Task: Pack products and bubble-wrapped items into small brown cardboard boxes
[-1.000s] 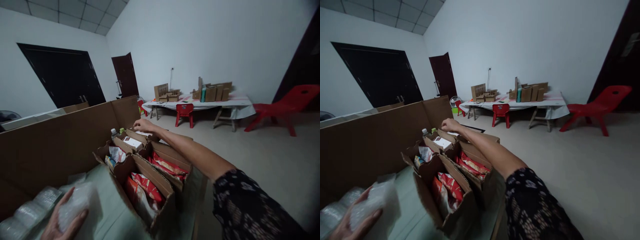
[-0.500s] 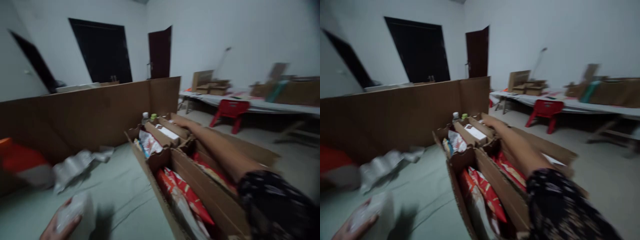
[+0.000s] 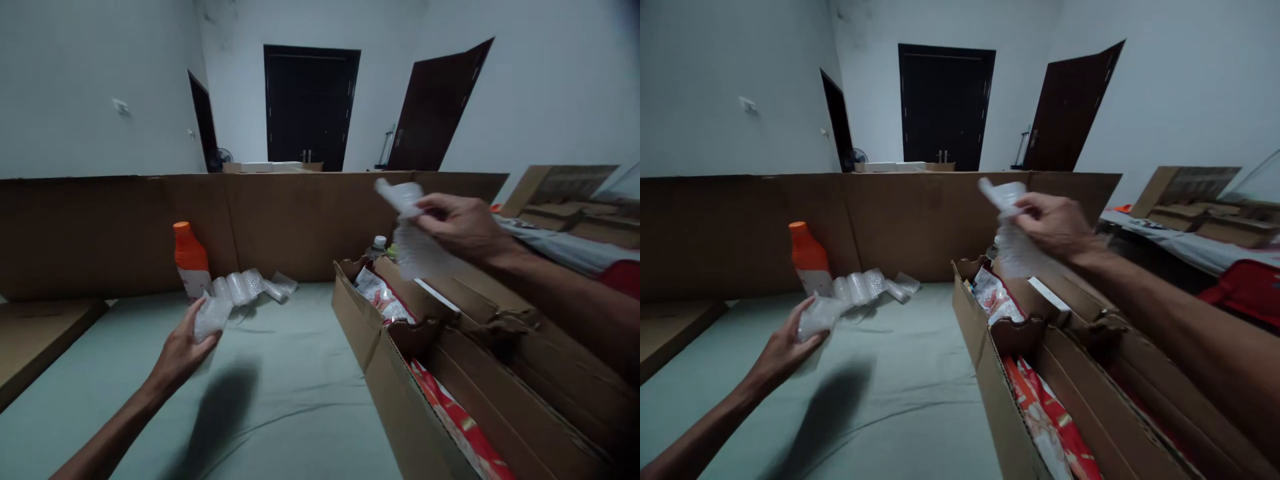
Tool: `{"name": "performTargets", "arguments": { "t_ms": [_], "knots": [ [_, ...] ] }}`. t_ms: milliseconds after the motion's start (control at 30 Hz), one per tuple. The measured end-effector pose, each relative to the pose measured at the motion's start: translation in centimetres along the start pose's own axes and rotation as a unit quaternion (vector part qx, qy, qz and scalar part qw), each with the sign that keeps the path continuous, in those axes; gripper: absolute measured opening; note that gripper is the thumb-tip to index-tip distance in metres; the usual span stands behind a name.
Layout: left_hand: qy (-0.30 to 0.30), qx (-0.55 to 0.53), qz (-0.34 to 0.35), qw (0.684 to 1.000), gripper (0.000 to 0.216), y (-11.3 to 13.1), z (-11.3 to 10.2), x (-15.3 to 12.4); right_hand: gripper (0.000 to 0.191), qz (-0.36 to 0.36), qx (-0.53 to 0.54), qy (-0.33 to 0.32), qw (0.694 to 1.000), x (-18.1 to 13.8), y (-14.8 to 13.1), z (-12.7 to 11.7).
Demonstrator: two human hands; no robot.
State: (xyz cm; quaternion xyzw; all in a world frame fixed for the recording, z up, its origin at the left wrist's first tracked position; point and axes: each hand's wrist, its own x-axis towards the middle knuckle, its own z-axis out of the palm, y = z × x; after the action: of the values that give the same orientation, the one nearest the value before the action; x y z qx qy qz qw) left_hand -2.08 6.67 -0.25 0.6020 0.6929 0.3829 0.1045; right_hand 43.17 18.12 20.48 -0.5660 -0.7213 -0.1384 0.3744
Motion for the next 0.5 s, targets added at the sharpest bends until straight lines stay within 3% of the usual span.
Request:
{"name": "performTargets", "arguments": {
  "t_ms": [67, 133, 200, 267, 367, 500],
  "knots": [
    [0.033, 0.058, 0.04, 0.997, 0.077, -0.8, 0.6, 2.2, 0.019, -0.071, 0.082, -0.105, 0.988, -0.3, -6.9, 2.6],
    [0.045, 0.106, 0.082, 0.99, 0.085, -1.7, 2.0, 3.7, 0.023, -0.079, 0.091, -0.216, 0.969, -1.2, -12.5, 6.6],
    [0.025, 0.15, 0.1, 0.983, 0.09, -3.0, 3.7, 4.0, 0.03, -0.065, 0.063, -0.322, 0.942, -2.5, -16.4, 11.4],
    [-0.003, 0.176, 0.107, 0.978, 0.083, -4.6, 5.2, 3.1, 0.042, -0.066, 0.048, -0.379, 0.922, -4.4, -18.9, 16.0],
    [-0.031, 0.182, 0.116, 0.976, 0.068, -7.3, 6.6, 0.4, 0.041, -0.084, 0.038, -0.464, 0.881, -7.9, -21.0, 21.6],
    [-0.064, 0.185, 0.121, 0.973, 0.059, -9.7, 7.3, -1.2, 0.031, -0.118, 0.053, -0.531, 0.838, -11.4, -23.0, 25.4]
  ]
}}
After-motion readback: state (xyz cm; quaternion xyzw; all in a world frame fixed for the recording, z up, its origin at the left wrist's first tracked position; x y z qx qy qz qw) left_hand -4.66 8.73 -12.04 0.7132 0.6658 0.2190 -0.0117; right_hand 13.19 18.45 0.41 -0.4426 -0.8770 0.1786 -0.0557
